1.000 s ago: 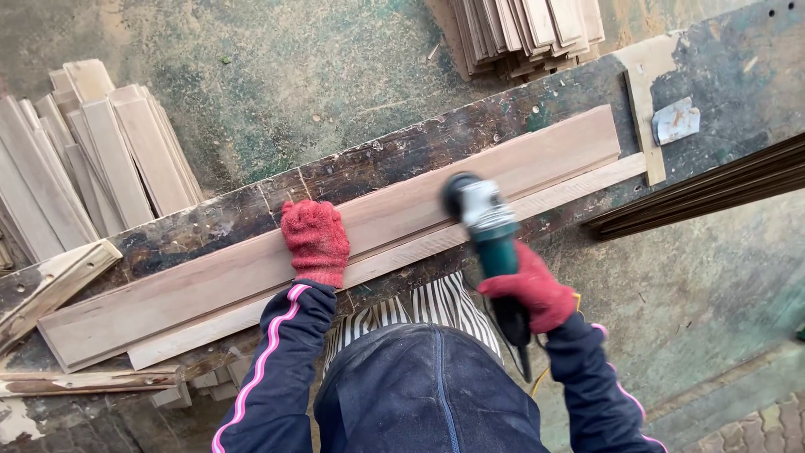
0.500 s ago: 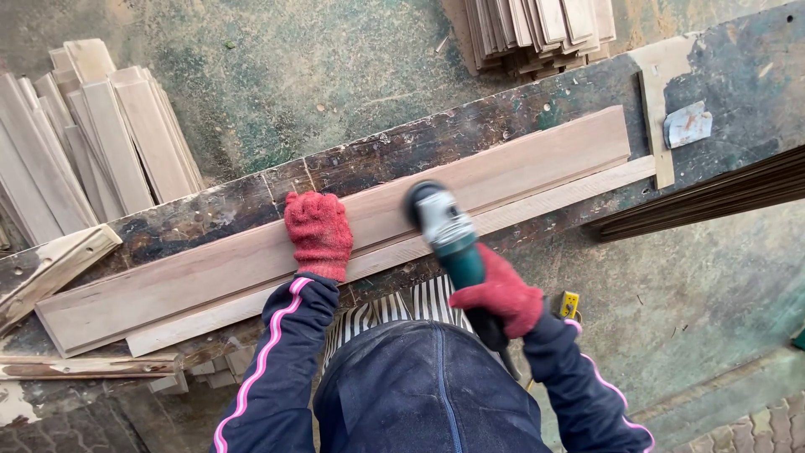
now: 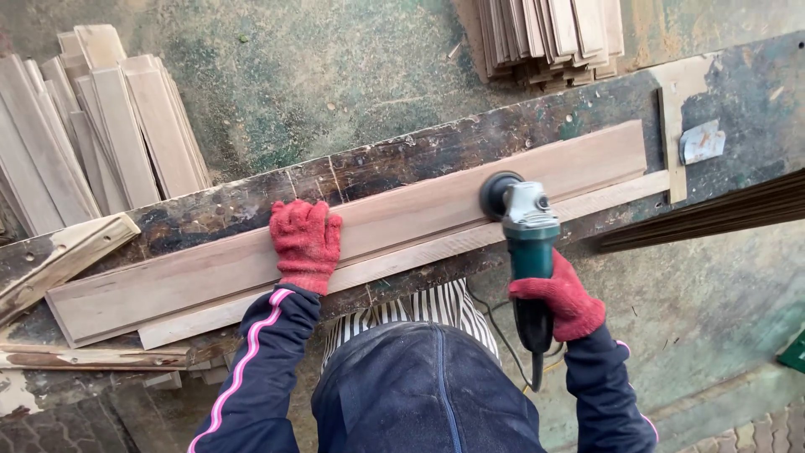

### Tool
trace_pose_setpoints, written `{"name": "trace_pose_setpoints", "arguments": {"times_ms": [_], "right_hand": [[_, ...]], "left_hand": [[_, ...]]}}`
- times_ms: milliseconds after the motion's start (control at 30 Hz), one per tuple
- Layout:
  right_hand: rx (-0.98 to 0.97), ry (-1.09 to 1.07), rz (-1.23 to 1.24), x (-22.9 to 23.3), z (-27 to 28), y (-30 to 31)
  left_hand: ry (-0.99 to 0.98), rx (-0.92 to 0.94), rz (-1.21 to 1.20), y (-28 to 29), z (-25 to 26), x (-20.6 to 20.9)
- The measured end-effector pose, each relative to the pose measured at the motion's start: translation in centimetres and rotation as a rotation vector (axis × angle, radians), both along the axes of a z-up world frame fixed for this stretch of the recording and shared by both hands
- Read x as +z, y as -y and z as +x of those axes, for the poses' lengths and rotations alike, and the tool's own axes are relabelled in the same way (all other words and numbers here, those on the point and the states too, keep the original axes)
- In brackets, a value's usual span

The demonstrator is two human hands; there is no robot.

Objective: The recorder uses an angle grinder with a sanding disc to smooth the surface of a wooden board on a workbench.

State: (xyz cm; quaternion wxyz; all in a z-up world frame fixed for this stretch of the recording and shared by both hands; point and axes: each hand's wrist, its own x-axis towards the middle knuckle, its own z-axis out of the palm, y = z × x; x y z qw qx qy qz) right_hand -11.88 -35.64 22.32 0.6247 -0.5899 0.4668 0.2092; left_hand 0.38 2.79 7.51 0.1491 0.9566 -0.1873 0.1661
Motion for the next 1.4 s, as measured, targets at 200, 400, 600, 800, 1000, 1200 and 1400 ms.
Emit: {"name": "trace_pose_setpoints", "arguments": {"times_ms": [200, 400, 600, 800, 1000, 1200, 1400], "right_hand": [[0.113, -0.102, 0.053, 1.6, 1.8, -5.3], [0.634, -0.11, 0.107, 0.0, 3.8, -10.9], [0.597, -0.025, 0.124, -2.1, 2.6, -10.3], [-0.02, -0.033, 0.065, 1.7, 3.0, -3.4], [-0.092, 0.017, -0.034, 1.4, 3.1, 0.0], [0.166, -0.049, 0.098, 0.3, 2.9, -6.6], [0.764, -0.029, 0.078, -2.7, 3.6, -11.9]], "left_hand": [[-0.008, -0.015, -0.04, -0.9, 0.0, -2.2], [-0.001, -0.037, -0.242, -1.7, 0.0, -2.7], [-0.009, -0.042, -0.364, -1.3, 0.0, -0.7], [0.038, -0.052, -0.283, -0.8, 0.3, -1.7], [0.029, -0.031, -0.295, -0.4, 0.3, -0.7], [0.049, -0.042, -0.318, -0.5, 0.4, -0.9], [0.035, -0.035, -0.494, -1.1, 0.1, -0.3]]}}
